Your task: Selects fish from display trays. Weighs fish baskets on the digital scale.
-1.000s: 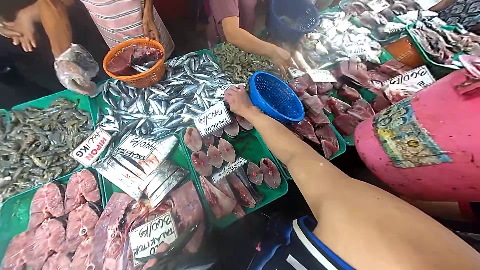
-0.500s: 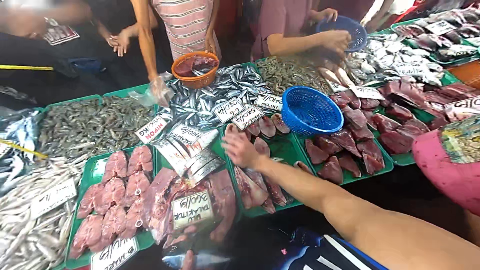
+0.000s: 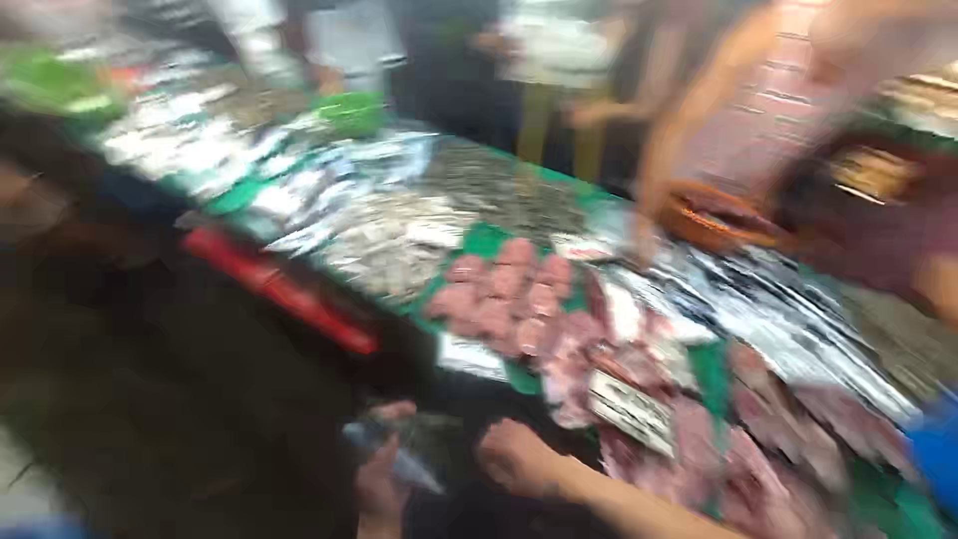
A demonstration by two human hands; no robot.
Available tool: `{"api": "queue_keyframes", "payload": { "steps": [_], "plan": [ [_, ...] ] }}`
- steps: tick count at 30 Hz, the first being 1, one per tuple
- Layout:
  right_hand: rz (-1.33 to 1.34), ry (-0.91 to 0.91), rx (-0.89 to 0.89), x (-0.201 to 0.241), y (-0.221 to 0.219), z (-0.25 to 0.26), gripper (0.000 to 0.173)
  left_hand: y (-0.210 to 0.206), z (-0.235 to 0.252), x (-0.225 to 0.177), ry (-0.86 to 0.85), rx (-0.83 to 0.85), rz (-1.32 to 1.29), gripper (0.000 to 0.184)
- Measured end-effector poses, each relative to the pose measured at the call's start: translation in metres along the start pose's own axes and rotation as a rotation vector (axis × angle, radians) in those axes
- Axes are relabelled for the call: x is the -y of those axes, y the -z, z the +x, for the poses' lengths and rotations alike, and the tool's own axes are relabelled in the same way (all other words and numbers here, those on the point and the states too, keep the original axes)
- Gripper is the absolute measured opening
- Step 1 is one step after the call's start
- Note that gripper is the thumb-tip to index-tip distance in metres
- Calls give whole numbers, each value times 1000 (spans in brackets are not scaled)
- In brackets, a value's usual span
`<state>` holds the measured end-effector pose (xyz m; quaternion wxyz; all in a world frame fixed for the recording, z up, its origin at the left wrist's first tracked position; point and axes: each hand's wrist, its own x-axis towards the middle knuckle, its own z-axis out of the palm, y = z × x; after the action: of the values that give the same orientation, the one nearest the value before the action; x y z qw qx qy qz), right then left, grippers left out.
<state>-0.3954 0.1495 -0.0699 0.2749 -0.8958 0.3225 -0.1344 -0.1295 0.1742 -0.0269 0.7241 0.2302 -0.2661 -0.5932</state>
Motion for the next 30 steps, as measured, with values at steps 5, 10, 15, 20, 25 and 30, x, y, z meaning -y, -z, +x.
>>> {"api": "queue_keyframes", "payload": {
  "steps": [5, 10, 15, 20, 25, 30],
  "plan": [
    [-15, -38, 355, 11, -24, 137, 30, 87, 36, -124, -269, -328, 11, 42],
    [-74, -65, 806, 13, -58, 285, 43, 184, 76, -186, -434, -571, -82, 45],
    [-111, 9, 981, 6, -100, 465, 47, 276, 128, -232, -432, -766, -117, 44],
    [-222, 96, 929, 14, -114, 692, 55, 324, 193, -307, -443, -924, -146, 38],
    [-384, 280, 878, 83, -114, 916, 55, 360, 233, -402, -674, -935, -108, 38],
    [-257, 512, 765, 150, -159, 1092, 47, 412, 260, -477, -973, -1237, -16, 36]
  ]
}}
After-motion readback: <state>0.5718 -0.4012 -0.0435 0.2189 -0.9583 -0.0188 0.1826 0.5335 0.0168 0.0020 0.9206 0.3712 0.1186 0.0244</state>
